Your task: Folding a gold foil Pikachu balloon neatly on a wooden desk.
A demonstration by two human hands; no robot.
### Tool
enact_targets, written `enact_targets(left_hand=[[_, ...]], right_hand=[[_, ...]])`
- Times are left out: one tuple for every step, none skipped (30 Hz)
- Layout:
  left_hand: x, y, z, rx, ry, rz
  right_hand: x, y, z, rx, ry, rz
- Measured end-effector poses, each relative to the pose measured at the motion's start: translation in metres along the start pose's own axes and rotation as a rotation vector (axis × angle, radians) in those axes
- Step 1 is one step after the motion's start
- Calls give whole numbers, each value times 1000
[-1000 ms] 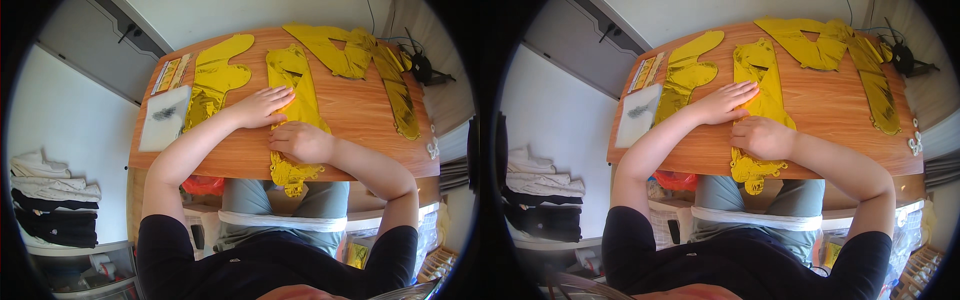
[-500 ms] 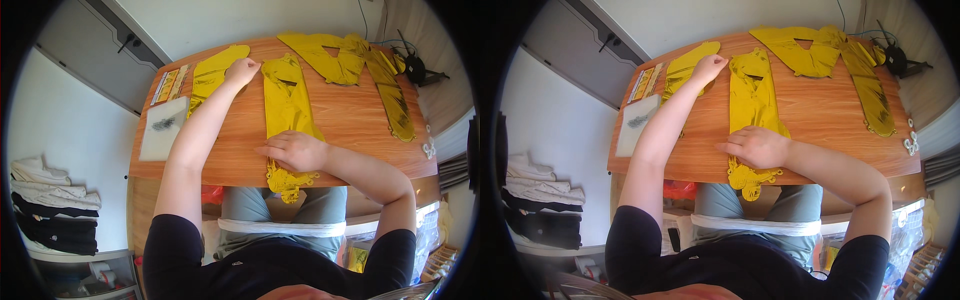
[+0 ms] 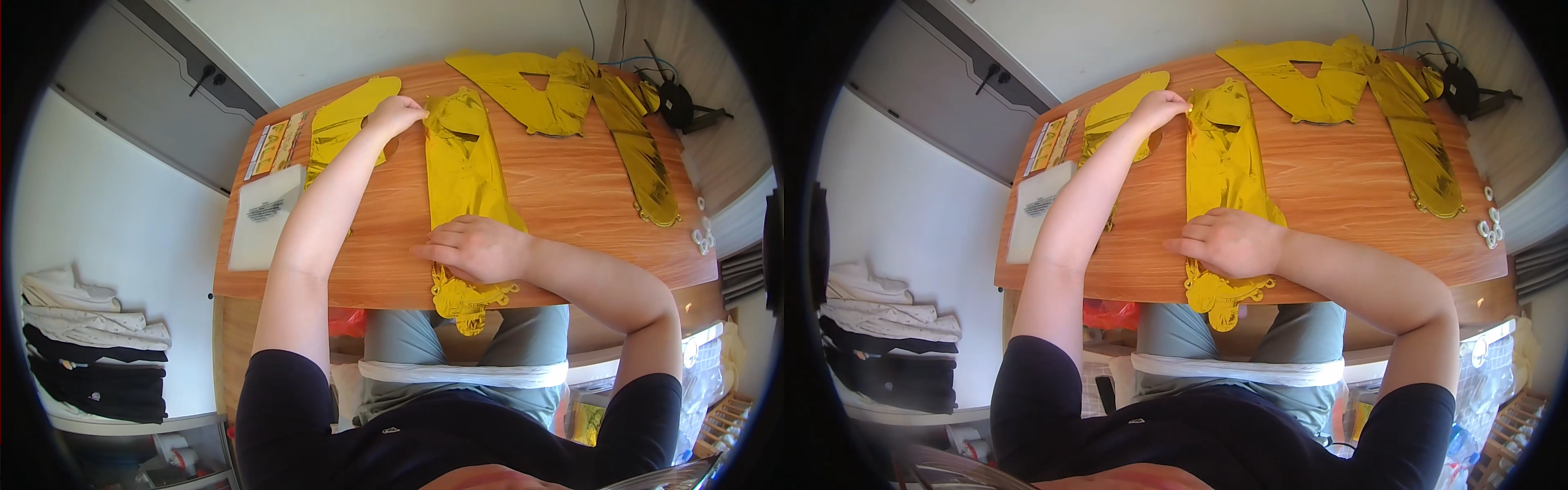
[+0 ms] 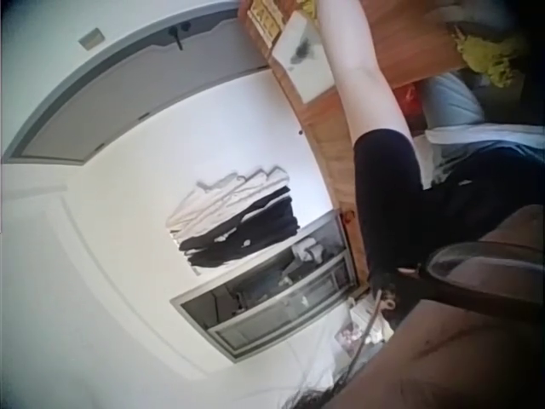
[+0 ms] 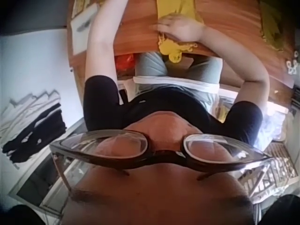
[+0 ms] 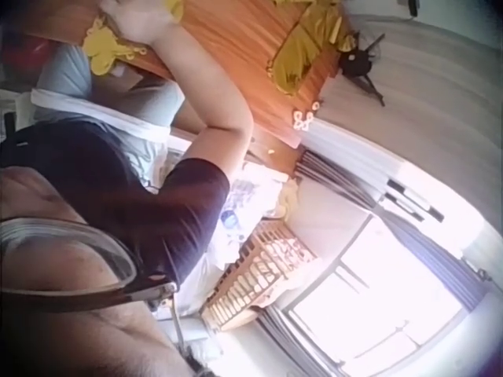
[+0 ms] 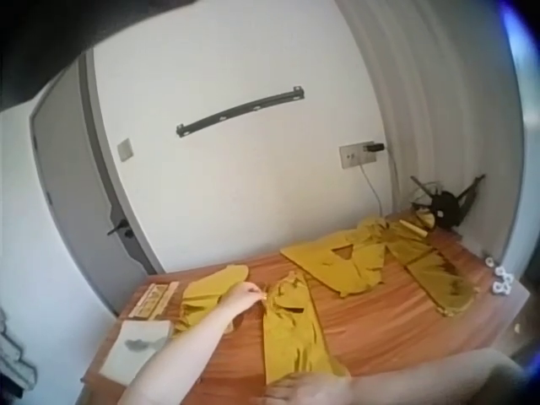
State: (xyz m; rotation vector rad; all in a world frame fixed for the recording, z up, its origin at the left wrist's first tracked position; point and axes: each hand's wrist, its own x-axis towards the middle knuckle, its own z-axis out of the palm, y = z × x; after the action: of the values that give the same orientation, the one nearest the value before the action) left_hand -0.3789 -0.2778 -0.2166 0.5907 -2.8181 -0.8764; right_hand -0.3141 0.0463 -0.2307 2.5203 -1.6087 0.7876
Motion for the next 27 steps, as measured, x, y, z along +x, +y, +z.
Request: enact_targets(left_hand=[[0, 1, -2, -47, 0, 17], [-1, 2, -4, -45, 1, 17], [0, 9, -3, -193, -25, -2], [-1, 15, -3, -341, -51, -23], [-2, 21, -3, -344, -57, -19], [-3, 23, -4, -605, -95, -64], [-5, 24, -5, -866, -134, -110], [-10, 24, -5, -865, -136, -107], [-17, 7, -15, -694, -175, 67], [-20, 4, -16, -529, -233, 240], [-26, -1, -16, -523, -233, 243], [-37, 0, -6, -235, -126, 318], [-49, 0, 0, 59, -7, 385], [-55, 2, 5, 58, -13, 390], [-62, 0, 5, 203, 80, 422], [-67, 0, 6, 347, 172, 453], [-70, -1, 8, 329, 205, 463], [-72, 0, 8, 333, 208, 462], [-74, 1, 8, 283, 171, 442], [-75, 2, 9, 231, 135, 423], [-76, 2, 11, 247, 176, 448], [-77, 1, 11, 247, 176, 449], [-78, 0, 12, 266, 193, 460], [-79, 0, 13, 284, 209, 471], [-79, 1, 14, 284, 208, 472], [-79, 1, 15, 302, 236, 495], [-80, 1, 15, 322, 265, 518]], right_hand=[[1, -1, 0, -2, -3, 2], [3, -1, 0, -2, -2, 1], [1, -1, 0, -7, -11, 8], [-1, 0, 0, -12, -20, 14], [-2, 0, 0, -13, -21, 21], [-3, 1, 0, -9, -16, 21], [-4, 1, -1, -6, -11, 22], [-5, 1, 0, -8, -10, 24], [2, -1, 2, -11, -2, -5], [2, 0, 3, -16, -1, -10], [3, 0, 4, -19, 4, -11], [-1, 3, 6, -20, -5, 5], [-3, 3, 6, -20, -10, 10], [-5, 3, 6, -21, -8, 18], [-4, 3, 5, -18, -22, 16], [-4, 3, 4, -14, -36, 15], [-3, 3, 4, -14, -33, 12], [-3, 2, 4, -24, -35, 12], [-3, 2, 4, -34, -36, 12], [-3, 2, 4, -34, -35, 10], [-2, 1, 4, -42, -27, 3], [-2, 1, 4, -51, -20, -4], [-2, 1, 4, -52, -19, -4], [-1, 1, 4, -57, -14, -9], [-1, 0, 4, -62, -8, -15], [-1, 1, 4, -61, -8, -14], [-1, 1, 4, -63, -9, -18]])
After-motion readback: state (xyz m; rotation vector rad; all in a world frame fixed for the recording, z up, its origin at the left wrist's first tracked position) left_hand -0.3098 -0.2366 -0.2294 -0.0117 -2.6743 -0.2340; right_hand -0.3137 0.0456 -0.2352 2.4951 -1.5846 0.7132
